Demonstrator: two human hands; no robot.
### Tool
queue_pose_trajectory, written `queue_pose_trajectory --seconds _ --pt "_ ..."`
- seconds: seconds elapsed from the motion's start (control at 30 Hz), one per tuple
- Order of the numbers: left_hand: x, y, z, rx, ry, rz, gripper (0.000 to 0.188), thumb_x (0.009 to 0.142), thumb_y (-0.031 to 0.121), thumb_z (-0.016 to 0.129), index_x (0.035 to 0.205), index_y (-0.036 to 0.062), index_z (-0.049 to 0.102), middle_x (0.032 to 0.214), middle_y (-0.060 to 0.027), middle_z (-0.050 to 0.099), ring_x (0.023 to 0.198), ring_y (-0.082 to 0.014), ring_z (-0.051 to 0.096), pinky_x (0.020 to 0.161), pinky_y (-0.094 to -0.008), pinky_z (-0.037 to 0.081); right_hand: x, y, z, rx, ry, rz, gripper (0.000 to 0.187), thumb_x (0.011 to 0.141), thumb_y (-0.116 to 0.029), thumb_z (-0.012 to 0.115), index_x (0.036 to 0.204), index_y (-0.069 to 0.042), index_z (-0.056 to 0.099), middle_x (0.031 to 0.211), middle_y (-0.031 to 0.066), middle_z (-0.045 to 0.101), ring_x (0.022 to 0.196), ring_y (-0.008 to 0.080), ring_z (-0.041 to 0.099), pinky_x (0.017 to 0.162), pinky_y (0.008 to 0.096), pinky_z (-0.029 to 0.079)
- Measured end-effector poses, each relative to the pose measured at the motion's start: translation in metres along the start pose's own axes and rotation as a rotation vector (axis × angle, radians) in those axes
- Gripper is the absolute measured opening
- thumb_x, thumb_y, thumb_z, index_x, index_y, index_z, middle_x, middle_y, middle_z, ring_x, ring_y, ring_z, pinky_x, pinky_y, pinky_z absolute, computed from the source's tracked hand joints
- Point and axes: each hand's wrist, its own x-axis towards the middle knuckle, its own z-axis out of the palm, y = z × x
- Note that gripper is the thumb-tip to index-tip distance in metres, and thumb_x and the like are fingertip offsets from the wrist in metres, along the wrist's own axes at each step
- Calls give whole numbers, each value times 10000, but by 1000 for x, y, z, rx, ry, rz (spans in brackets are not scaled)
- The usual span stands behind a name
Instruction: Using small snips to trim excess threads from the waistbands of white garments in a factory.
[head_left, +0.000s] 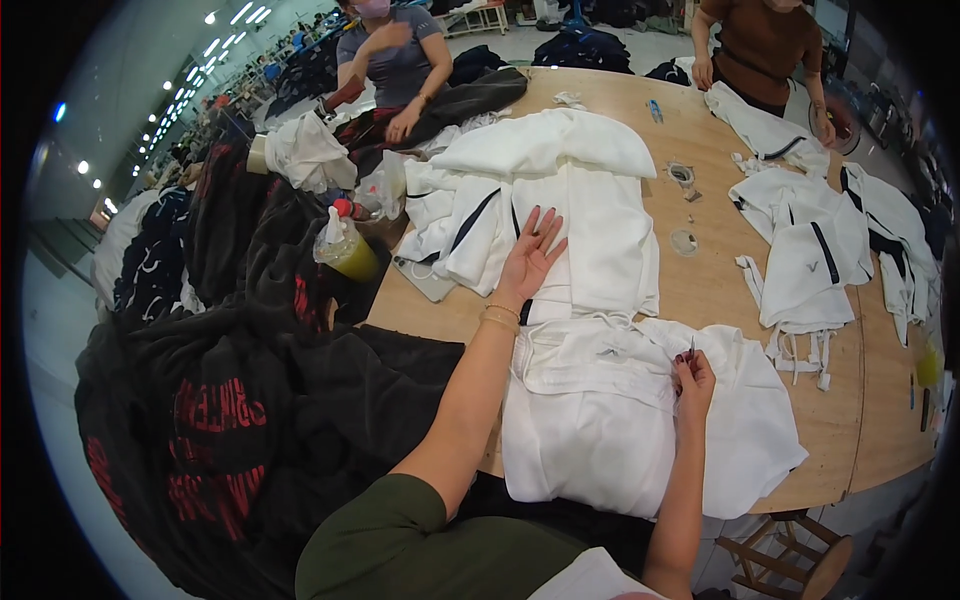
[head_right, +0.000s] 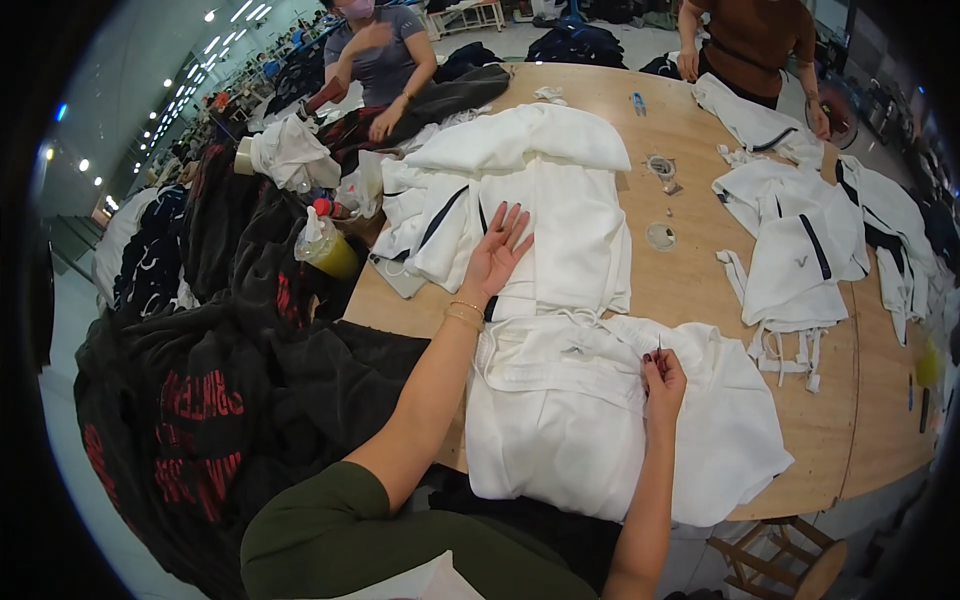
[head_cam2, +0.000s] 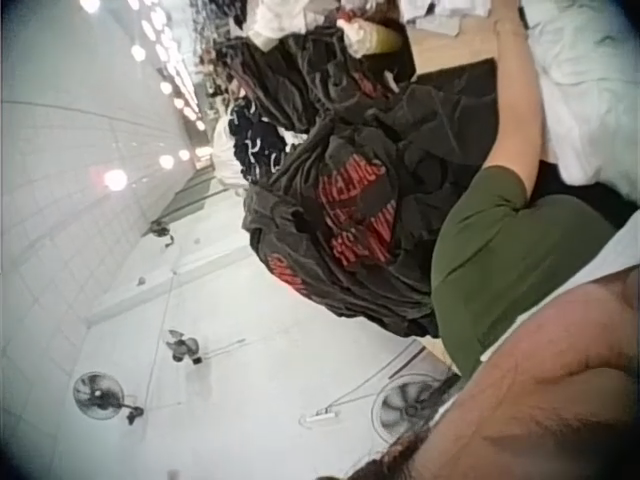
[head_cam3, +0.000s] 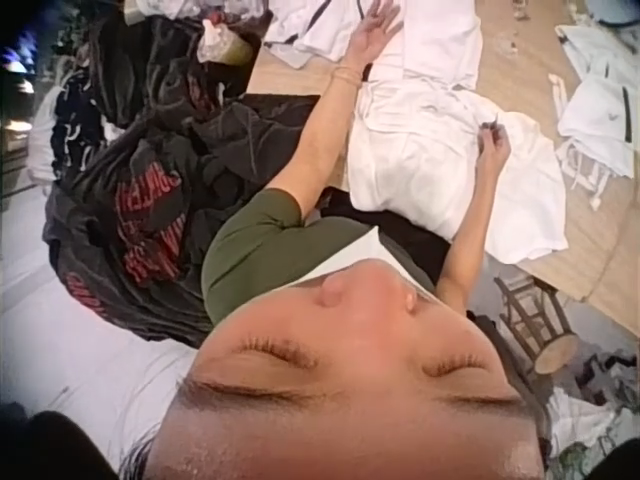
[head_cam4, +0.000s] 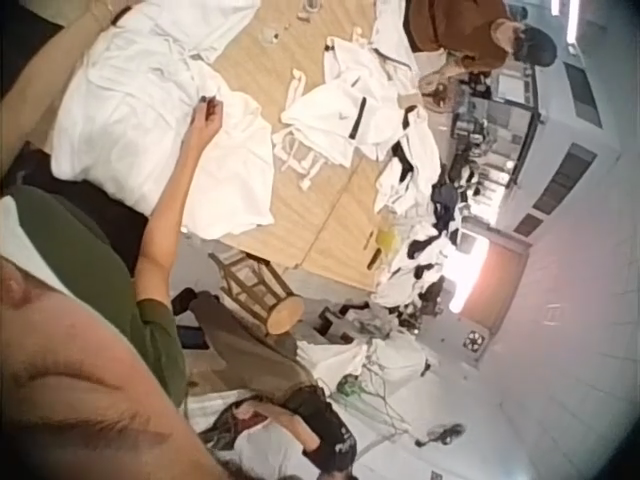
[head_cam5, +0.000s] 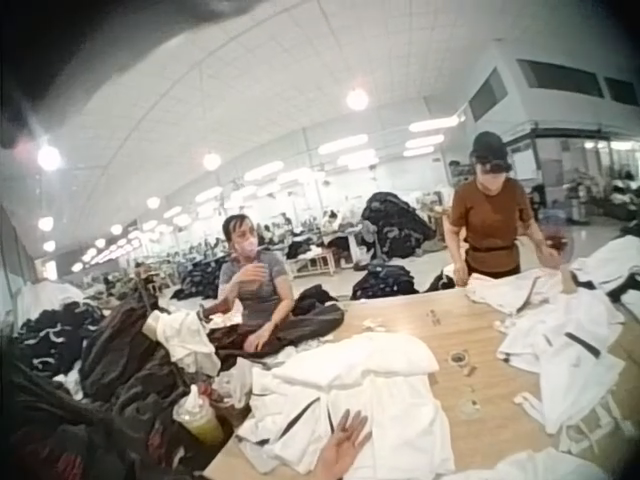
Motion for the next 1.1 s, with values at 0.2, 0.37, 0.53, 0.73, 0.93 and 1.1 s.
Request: queue_pose_trajectory --seconds 0.2,0.37,0.53,0.73,0.93,1.1 --pt "2 2 -10 -5 -45 -9 540 930 -1 426 1442 137 326 1439 -56 408 1385 -233 312 1123 -477 310 5 9 -5 -27 7 -10 80 881 -43 600 832 -68 542 717 -86 467 582 2 353 499 173 255" --pt "5 -1 -9 2 -15 -3 488 954 52 459 1423 130 347 1249 -75 568 1326 -234 404 1113 -475 332 3 5 -3 -43 22 -24 104 881 -53 609 808 -92 546 657 -92 428 542 10 322 482 189 242" --pt "6 1 -26 -139 -181 -63 454 976 115 463 1418 119 358 850 -17 611 1257 -229 474 1110 -476 343 2 2 0 -21 -2 -26 99 877 -48 608 810 -80 542 679 -90 443 558 8 330 491 183 250" --pt "2 -4 0 22 139 -57 432 979 116 448 1407 137 387 832 -23 607 1236 -224 494 1103 -463 360 0 0 -3 -42 25 -28 105 875 -37 600 805 -69 530 692 -84 445 561 11 331 491 181 254" --pt "1 0 6 23 64 -44 490 956 28 419 1422 171 363 1173 -92 620 1281 -251 460 1103 -440 361 2 3 -4 -22 20 -14 68 876 -48 608 837 -76 560 713 -86 483 570 5 350 494 178 260" --pt "4 0 -4 101 -46 2 465 964 84 465 1414 134 361 1280 -104 563 1299 -259 440 1106 -436 357 2 0 1 -36 31 -17 96 876 -26 593 811 -65 536 694 -84 453 565 4 337 489 180 252"
